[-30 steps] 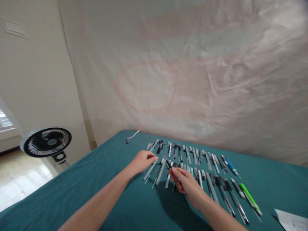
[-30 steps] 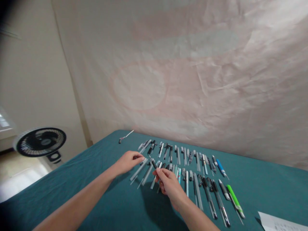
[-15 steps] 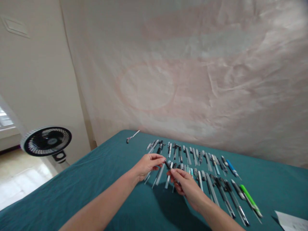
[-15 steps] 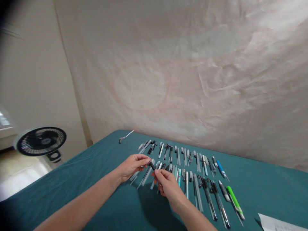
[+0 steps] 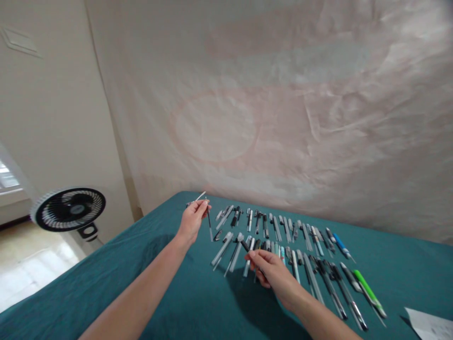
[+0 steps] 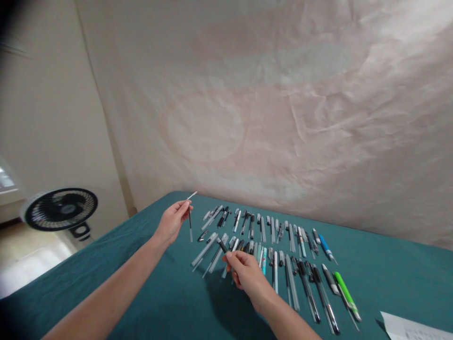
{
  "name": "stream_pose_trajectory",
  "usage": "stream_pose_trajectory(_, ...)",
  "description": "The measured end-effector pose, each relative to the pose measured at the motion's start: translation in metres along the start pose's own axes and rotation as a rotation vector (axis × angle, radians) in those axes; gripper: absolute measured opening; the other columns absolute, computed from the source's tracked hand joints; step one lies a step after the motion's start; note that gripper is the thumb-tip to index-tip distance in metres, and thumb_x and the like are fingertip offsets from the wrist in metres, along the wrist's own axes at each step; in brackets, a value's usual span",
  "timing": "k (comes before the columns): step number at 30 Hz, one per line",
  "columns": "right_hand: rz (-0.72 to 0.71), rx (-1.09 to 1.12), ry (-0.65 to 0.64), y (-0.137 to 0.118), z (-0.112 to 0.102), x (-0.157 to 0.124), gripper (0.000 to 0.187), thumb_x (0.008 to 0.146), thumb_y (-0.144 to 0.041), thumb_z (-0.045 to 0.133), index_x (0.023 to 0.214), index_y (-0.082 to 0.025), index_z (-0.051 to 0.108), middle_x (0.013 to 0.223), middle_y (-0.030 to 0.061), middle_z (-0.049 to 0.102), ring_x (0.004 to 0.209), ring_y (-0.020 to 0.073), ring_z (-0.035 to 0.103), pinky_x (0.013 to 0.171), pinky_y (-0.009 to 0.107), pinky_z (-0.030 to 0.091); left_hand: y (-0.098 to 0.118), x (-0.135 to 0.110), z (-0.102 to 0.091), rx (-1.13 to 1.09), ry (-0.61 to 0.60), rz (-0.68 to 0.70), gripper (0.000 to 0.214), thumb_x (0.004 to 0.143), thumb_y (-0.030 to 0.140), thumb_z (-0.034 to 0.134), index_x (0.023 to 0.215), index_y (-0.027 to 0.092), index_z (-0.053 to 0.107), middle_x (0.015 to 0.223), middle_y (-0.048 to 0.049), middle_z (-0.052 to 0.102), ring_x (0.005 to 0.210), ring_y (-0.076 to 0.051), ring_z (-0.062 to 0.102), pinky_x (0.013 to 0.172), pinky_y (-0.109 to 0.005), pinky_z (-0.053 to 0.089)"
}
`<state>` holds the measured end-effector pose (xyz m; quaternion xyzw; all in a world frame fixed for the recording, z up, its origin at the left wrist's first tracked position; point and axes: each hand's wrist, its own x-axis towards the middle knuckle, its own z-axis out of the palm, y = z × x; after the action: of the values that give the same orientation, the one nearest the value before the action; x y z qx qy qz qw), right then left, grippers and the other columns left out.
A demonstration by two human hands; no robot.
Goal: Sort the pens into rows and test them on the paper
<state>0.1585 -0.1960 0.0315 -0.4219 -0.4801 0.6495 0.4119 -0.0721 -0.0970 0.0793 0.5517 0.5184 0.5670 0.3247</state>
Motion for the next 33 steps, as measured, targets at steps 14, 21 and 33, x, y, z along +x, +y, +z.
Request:
stream_pose_trajectory(14, 0.022, 0.005, 0.013, -0.001, 0.001, -0.002, 0.038, 0.073, -0.051, 0.054, 0.083, -0.015, 0.06, 0.063, -0.003, 0.046, 0.042, 0.003, 0.029, 0.038, 0.017, 0.014, -0.045, -0.025, 0.021, 0.565, -0.273, 0.1, 0.021, 0.072, 0.031, 0.054, 0.078, 0.016, 0.067, 0.073, -0.0026, 0.067, 0.068, -0.015, 0.06, 0.065, -0.023, 0.043)
stream_pose_trajectory(21, 0.009, 0.02, -0.004, 0.003, 0.0, 0.0, 0.038, 0.074, -0.05, 0.053, 0.084, -0.014, 0.06, 0.064, -0.0027, 0.047, 0.042, 0.0028, 0.029, 0.038, 0.017, 0.014, -0.042, -0.037, 0.028, 0.682, -0.256, 0.188, 0.013, 0.073, 0.026, 0.054, 0.077, 0.018, 0.064, 0.075, -0.0034, 0.063, 0.07, -0.015, 0.057, 0.07, -0.025, 0.04)
stream_pose_trajectory(33, -0.039, 0.166, 0.068, -0.003, 0.003, -0.001, 0.027, 0.073, -0.043, 0.057, 0.081, -0.017, 0.058, 0.065, -0.003, 0.045, 0.045, 0.0045, 0.032, 0.037, 0.017, 0.016, 0.006, -0.049, 0.038, 0.502, -0.375, 0.176, 0.031, 0.082, 0.036, 0.041, 0.083, 0.015, 0.064, 0.074, -0.0021, 0.064, 0.065, -0.012, 0.055, 0.061, -0.021, 0.041)
